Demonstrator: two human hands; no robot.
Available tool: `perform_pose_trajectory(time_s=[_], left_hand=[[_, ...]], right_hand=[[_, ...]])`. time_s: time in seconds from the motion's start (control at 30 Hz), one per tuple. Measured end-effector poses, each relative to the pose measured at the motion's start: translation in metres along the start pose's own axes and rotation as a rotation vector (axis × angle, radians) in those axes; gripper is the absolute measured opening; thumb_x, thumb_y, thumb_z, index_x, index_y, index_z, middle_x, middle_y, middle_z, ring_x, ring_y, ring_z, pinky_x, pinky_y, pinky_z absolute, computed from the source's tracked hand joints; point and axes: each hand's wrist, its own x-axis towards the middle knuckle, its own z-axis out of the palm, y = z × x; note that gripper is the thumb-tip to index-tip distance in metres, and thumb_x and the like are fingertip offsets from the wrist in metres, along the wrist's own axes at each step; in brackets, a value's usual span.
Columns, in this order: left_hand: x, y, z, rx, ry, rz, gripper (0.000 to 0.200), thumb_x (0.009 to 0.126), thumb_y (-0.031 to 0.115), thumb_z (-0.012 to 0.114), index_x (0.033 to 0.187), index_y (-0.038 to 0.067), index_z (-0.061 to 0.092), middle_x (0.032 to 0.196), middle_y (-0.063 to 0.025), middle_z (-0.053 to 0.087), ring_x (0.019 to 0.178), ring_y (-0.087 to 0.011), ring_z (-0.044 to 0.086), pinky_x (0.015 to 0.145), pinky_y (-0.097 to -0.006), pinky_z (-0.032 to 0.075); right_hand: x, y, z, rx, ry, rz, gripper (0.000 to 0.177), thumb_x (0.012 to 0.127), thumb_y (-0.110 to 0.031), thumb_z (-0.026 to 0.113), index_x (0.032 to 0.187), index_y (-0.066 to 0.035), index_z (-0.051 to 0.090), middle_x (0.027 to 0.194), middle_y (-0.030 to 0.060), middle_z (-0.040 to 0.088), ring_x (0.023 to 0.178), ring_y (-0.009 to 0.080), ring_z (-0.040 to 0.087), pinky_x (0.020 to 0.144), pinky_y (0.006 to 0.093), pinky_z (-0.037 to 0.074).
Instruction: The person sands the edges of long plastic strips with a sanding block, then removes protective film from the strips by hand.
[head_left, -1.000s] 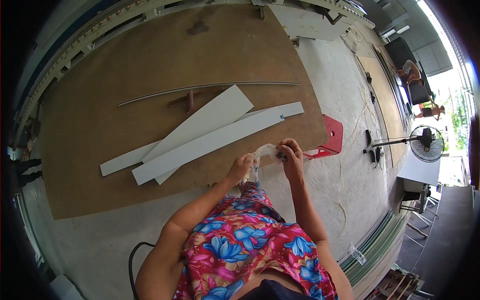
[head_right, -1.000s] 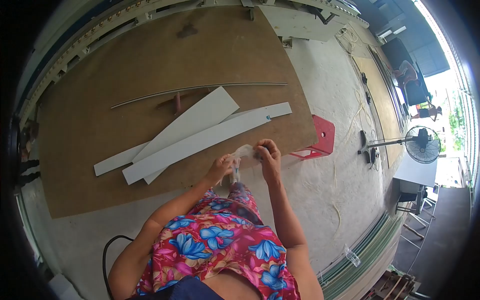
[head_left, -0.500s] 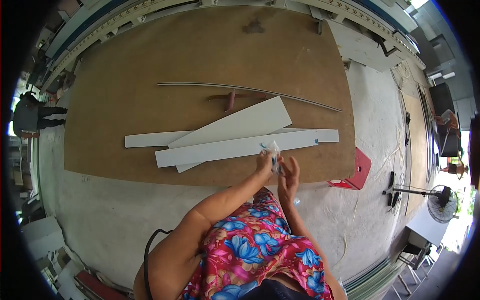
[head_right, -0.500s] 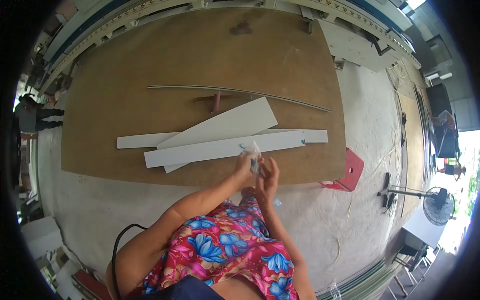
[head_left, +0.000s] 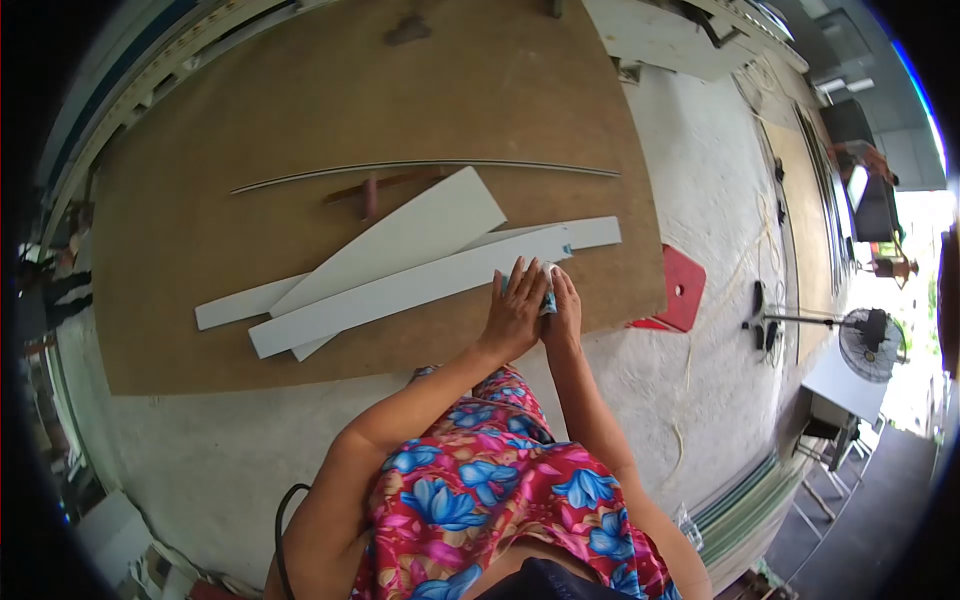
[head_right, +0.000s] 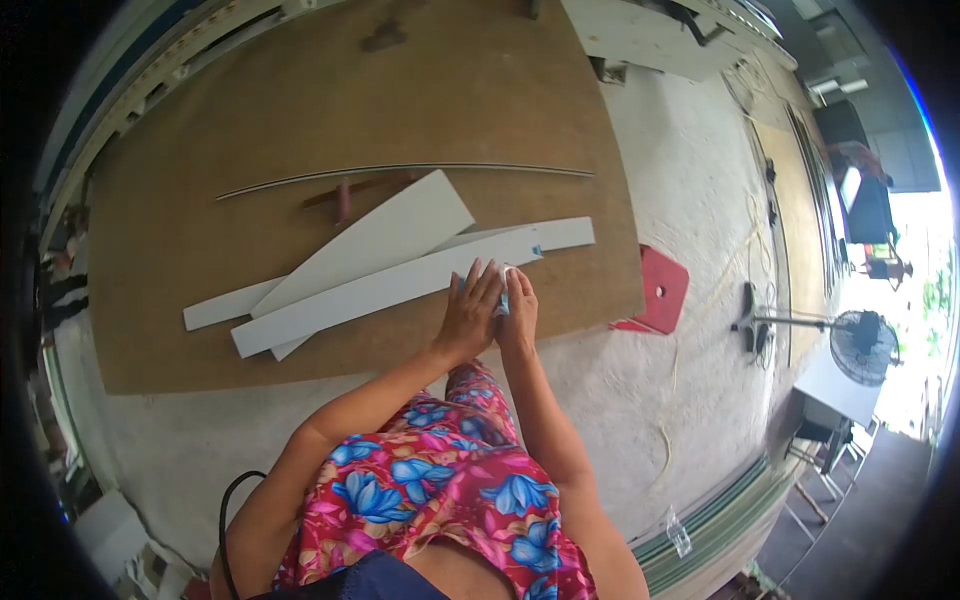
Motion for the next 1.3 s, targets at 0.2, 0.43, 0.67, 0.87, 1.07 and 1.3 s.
perform_pose_trajectory(time_s=[0.2,0.43,0.67,0.87,1.07,1.3], left_hand=[[-0.008,0.026,0.000,-0.418,0.255,-0.222,0.082,0.088,0.038,0.058,0.145,-0.001,0.013,0.148,-0.0261,0.021,0.136,-0.0372,0.026,0.110,-0.0413,0.022],[-0.019,0.012,0.028,-0.953,0.075,-0.653,0.063,0.096,0.050,0.039,0.136,0.001,0.031,0.129,-0.0200,0.045,0.120,-0.0279,0.044,0.097,-0.0360,0.036],[-0.041,0.007,0.019,-1.246,-0.134,-0.909,0.088,0.091,0.067,0.025,0.145,-0.001,0.012,0.150,-0.0171,0.018,0.138,-0.0254,0.019,0.110,-0.0318,0.022],[-0.092,0.013,0.031,-1.135,-0.582,-0.799,0.102,0.083,0.078,0.023,0.146,0.000,0.009,0.154,-0.0152,0.008,0.142,-0.0246,0.007,0.113,-0.0335,0.010],[-0.142,-0.007,0.042,-1.033,-1.014,-0.925,0.109,0.077,0.084,0.017,0.146,0.000,0.012,0.152,-0.0212,0.013,0.142,-0.0298,0.005,0.113,-0.0435,0.000],[-0.185,-0.047,0.058,-0.907,-1.177,-0.905,0.097,0.084,0.076,0.016,0.144,0.000,0.024,0.145,-0.0235,0.030,0.137,-0.0323,0.026,0.113,-0.0419,0.013]], right_hand=[[0.009,0.000,-0.043,0.387,0.034,0.183,0.018,0.093,-0.015,0.051,0.107,-0.004,0.056,0.089,0.0101,0.062,0.073,0.0197,0.059,0.065,0.0281,0.049],[-0.041,0.000,0.023,-0.125,-0.071,-0.065,0.055,0.099,-0.048,0.025,0.127,-0.006,0.047,0.115,0.0144,0.055,0.104,0.0253,0.050,0.097,0.0344,0.037],[-0.091,0.033,0.022,-0.129,0.016,-0.032,0.044,0.100,-0.035,0.036,0.135,-0.010,0.041,0.134,0.0117,0.043,0.120,0.0190,0.041,0.100,0.0301,0.033],[-0.118,0.093,-0.040,-0.224,0.372,-0.132,0.027,0.093,-0.010,0.045,0.118,-0.004,0.053,0.098,0.0055,0.058,0.087,0.0102,0.053,0.075,0.0225,0.043],[-0.165,0.185,-0.166,-0.400,0.910,0.033,0.026,0.083,-0.010,0.040,0.100,-0.003,0.059,0.074,0.0050,0.058,0.060,0.0142,0.053,0.054,0.0298,0.044],[-0.239,0.252,-0.244,-0.382,1.057,0.432,0.035,0.082,-0.026,0.039,0.085,0.001,0.061,0.075,0.0091,0.061,0.065,0.0208,0.058,0.060,0.0359,0.045]])
